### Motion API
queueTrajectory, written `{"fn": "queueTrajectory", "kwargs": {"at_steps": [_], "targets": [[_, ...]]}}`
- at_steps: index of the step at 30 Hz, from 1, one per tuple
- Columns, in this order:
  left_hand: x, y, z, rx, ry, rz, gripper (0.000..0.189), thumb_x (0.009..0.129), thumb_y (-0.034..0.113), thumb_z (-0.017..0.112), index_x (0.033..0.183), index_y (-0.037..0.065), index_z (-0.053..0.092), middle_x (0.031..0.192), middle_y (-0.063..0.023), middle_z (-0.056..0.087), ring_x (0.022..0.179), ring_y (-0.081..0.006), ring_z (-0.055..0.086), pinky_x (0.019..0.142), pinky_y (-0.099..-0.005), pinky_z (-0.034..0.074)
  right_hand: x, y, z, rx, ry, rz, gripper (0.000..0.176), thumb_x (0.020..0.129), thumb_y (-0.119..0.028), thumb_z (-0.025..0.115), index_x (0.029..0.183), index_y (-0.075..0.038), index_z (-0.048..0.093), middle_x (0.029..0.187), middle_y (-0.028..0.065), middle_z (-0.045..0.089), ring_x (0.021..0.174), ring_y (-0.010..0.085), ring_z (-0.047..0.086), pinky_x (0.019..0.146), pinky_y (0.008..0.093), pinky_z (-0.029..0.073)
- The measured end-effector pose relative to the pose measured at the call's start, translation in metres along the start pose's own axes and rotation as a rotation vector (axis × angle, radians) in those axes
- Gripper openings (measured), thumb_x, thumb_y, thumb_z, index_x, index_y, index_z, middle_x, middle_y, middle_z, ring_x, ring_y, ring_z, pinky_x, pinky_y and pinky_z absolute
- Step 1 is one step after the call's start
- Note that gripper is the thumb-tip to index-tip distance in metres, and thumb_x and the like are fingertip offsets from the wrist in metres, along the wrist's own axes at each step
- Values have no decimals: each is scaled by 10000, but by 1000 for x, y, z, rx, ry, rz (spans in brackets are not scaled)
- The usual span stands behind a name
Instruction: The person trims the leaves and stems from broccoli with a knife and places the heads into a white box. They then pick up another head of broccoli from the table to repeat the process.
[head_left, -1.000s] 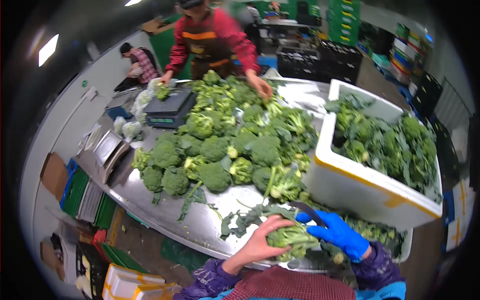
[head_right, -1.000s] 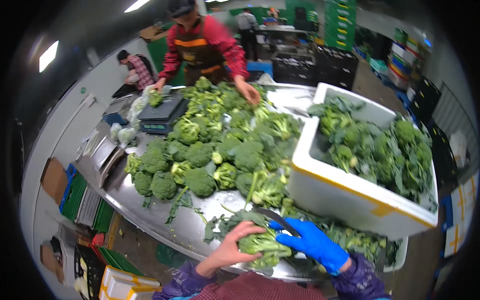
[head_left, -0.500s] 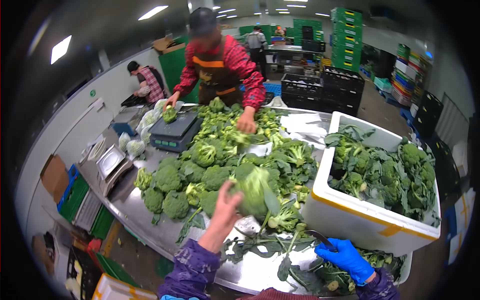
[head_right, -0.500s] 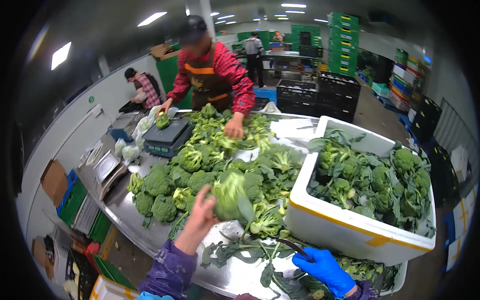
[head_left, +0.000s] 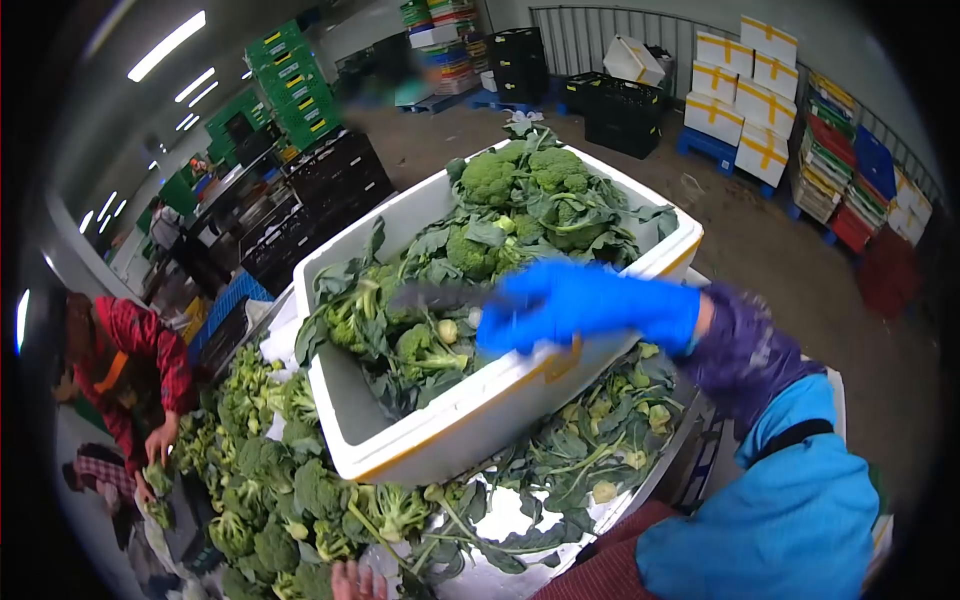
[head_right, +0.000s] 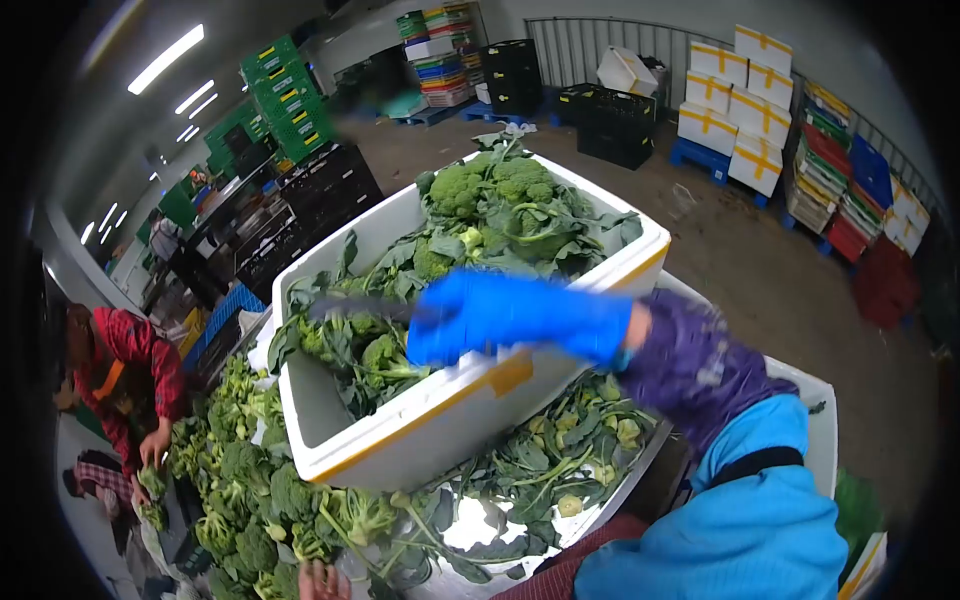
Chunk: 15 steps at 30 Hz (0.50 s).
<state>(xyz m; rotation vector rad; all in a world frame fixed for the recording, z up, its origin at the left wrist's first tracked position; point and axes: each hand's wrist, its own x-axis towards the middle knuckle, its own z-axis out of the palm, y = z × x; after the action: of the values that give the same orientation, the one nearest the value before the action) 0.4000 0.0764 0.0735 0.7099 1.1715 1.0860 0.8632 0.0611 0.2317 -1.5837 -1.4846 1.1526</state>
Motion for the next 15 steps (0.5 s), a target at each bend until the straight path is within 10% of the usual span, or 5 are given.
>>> {"fn": "queueTrajectory", "kwargs": {"at_steps": [5, 10, 15], "targets": [[-15, -21, 7, -13, 32, -83, 582, 854, 240, 562, 1333, 14, 320, 1378, -159, 333, 1218, -312, 392, 966, -435, 373, 62, 62, -135, -601, 701, -304, 516, 703, -277, 683, 1129, -24, 542, 877, 124, 620, 723, 204, 582, 630, 331, 461], [-20, -37, 18, -81, 167, -195, 470, 856, 189, 559, 1279, 43, 414, 1207, -110, 509, 1062, -265, 515, 890, -427, 424, 102, 124, -195, -737, 673, 7, 854, 612, -299, 739, 1323, -23, 353, 1298, 187, 440, 1216, 296, 410, 1011, 364, 313], [-36, -37, 25, -153, 155, -131, 442, 866, 184, 550, 1253, 34, 398, 1202, -129, 490, 1020, -273, 528, 868, -411, 452, 124, 167, -231, -912, 803, 50, 830, 536, -217, 739, 1288, -107, 404, 1017, 208, 591, 916, 348, 582, 770, 410, 463]]}}
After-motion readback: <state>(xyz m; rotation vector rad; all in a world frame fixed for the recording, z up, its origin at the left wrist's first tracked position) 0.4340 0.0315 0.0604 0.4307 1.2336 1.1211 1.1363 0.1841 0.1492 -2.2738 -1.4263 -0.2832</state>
